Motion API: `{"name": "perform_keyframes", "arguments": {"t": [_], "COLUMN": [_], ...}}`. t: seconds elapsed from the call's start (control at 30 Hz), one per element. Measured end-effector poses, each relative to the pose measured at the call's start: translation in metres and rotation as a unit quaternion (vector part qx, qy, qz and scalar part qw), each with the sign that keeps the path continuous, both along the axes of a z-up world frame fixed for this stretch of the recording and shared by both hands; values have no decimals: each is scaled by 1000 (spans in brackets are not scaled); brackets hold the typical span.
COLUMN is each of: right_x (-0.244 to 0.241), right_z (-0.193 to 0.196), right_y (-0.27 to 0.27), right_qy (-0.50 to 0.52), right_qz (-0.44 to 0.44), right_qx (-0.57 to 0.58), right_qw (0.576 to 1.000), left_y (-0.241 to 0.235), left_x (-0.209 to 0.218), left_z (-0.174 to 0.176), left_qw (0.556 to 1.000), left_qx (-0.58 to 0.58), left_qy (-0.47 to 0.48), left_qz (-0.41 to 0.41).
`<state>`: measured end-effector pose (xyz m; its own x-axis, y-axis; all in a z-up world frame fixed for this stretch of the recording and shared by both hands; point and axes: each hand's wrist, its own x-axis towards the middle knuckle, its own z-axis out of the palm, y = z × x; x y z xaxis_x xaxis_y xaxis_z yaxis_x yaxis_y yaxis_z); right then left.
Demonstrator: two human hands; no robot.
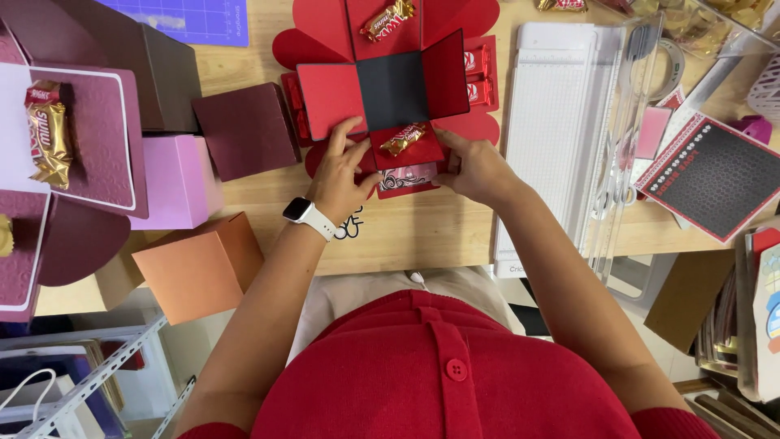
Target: The person uses a paper trimmer to cut a pink patterned card, then trims it with scissors. They apply glue to the card and attach it to the inside flap of a red flower-shaped gift box containing chocolates. The person then searches through a binder of scrapbook papers, selects a striped sheet, and places it on the table.
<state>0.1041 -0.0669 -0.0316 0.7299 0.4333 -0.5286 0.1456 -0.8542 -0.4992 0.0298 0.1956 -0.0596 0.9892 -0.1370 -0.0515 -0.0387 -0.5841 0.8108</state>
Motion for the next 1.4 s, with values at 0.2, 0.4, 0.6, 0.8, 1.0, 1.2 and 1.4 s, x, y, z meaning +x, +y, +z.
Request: {"name": "perform_keyframes", "arguments": {"t": [0.2, 0.4, 0.6, 0.8, 1.0, 1.2, 1.4], "right_x": [-1, 2, -1, -18, -41, -60, -45], "right_z": [-12, 8, -16, -6, 31, 2, -20], "right_y": [-5, 3, -4, 3, -184, -294, -295], "right_qy": [-2, 15, -42, -124, -338, -161, -159], "right_qz": [5, -2, 33, 17, -378, -358, -319], "right_qx": [-7, 8, -44, -54, 53, -88, -212], "right_qw": [1000, 1000, 998, 991, 860, 915, 910], "left_y": [-1, 3, -24, -51, -51, -67, -108], "left_x": [2, 3, 0, 5, -15, -34, 7], "left_z": [7, 4, 25, -2, -23, 72, 157], "left_qw": [1000, 999, 994, 970, 982, 914, 793], "left_qx": [-9, -32, 84, 199, 132, -257, -492], "left_qy": [14, 28, 53, 107, 10, 306, 325], "left_qz": [8, 7, 44, 91, 138, 71, 153]}}
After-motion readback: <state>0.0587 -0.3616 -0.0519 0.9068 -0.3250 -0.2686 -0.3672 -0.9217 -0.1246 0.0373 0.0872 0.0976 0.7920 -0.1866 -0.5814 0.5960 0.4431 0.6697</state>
